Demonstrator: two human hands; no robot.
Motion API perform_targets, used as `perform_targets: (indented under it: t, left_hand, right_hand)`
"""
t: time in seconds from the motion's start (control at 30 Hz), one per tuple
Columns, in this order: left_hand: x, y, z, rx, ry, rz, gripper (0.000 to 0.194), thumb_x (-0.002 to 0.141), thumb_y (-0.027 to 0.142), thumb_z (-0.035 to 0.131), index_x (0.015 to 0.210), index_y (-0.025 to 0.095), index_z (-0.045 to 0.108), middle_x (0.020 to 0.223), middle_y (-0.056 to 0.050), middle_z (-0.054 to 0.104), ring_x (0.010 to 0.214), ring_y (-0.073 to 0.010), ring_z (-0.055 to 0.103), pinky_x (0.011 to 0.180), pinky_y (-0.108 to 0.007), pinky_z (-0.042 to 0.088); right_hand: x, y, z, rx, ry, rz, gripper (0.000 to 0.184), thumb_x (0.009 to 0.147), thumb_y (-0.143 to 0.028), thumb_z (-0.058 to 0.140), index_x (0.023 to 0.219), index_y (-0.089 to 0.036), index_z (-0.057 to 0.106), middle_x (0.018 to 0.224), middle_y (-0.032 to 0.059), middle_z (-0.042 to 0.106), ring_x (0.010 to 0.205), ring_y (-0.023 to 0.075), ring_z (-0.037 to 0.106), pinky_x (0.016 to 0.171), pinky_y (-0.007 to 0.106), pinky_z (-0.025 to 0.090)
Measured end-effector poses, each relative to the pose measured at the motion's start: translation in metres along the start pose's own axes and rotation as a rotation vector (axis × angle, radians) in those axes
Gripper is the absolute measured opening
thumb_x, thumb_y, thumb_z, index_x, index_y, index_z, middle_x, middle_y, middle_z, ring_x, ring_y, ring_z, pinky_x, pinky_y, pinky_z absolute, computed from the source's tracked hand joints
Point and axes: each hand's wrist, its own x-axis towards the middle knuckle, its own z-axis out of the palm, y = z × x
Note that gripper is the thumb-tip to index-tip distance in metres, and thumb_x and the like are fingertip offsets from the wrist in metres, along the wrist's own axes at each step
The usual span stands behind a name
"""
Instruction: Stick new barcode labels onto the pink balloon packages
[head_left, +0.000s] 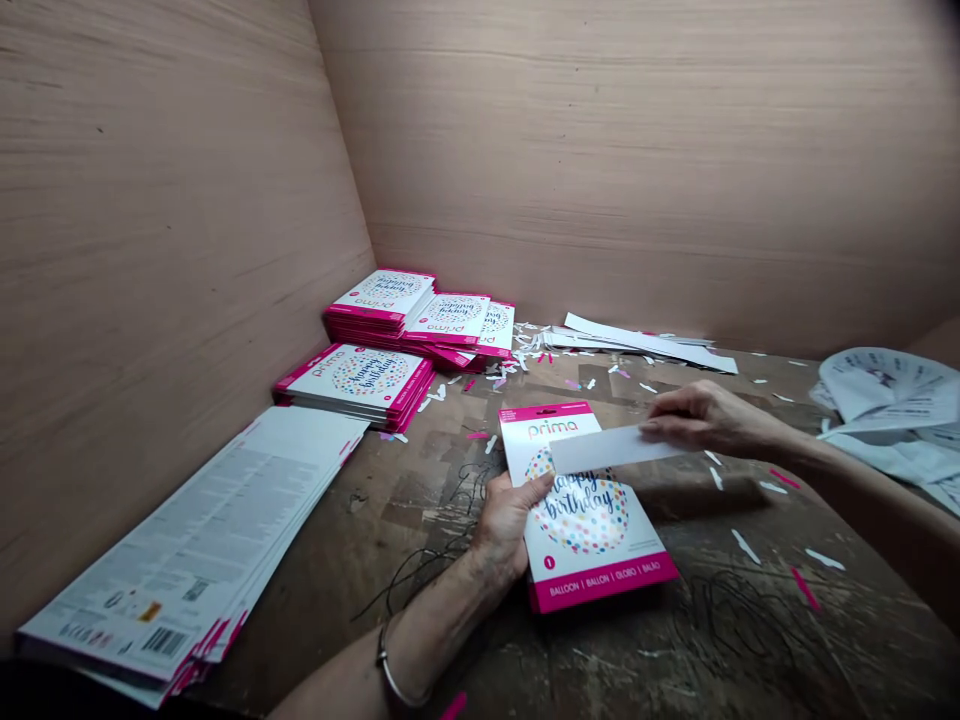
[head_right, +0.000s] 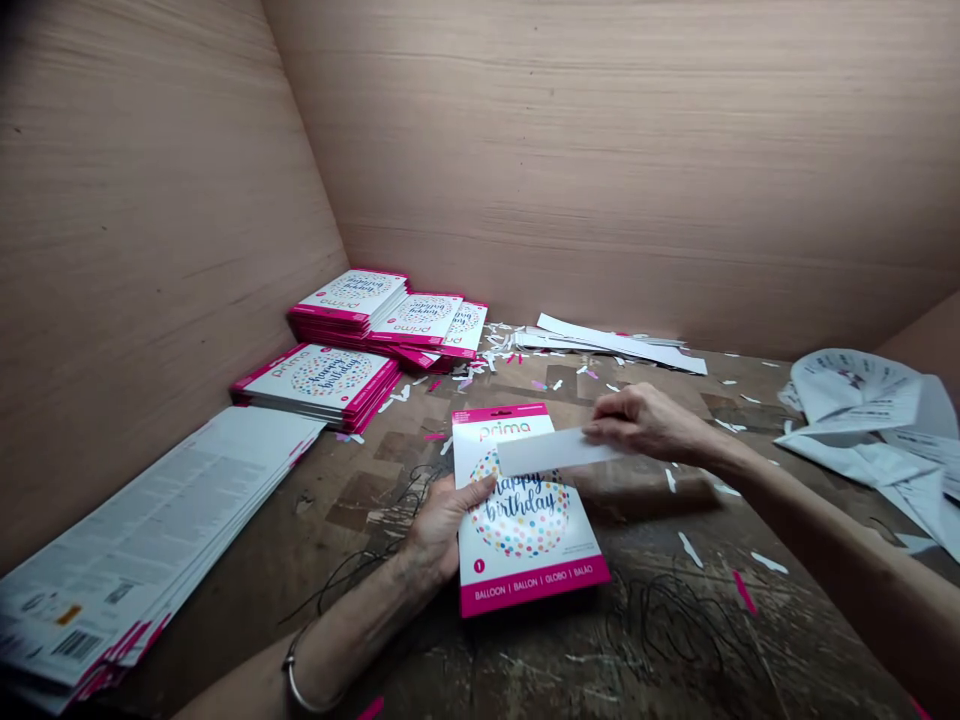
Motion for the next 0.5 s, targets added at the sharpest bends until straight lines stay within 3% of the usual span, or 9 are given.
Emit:
perform_targets:
  t: [0.5]
  left_hand:
    - [-0.001, 0.001, 0.000, 0.016, -0.008, 0.004, 0.035, 0.055, 0.009, 0.073, 0.089, 0.004, 0.063, 0.088, -0.019, 0.069, 0.086, -0.0351, 0.064, 0.085, -0.051, 0.046]
  right_hand:
    - [0.008, -0.002, 0.023, -0.042, -0.095, 0.006, 0.036, 0.079, -0.050, 0.047, 0.066, -0.019, 0.058, 0.052, -0.0024, 0.046, 0.049, 0.0103, 0.038, 0.045, 0.024, 0.024]
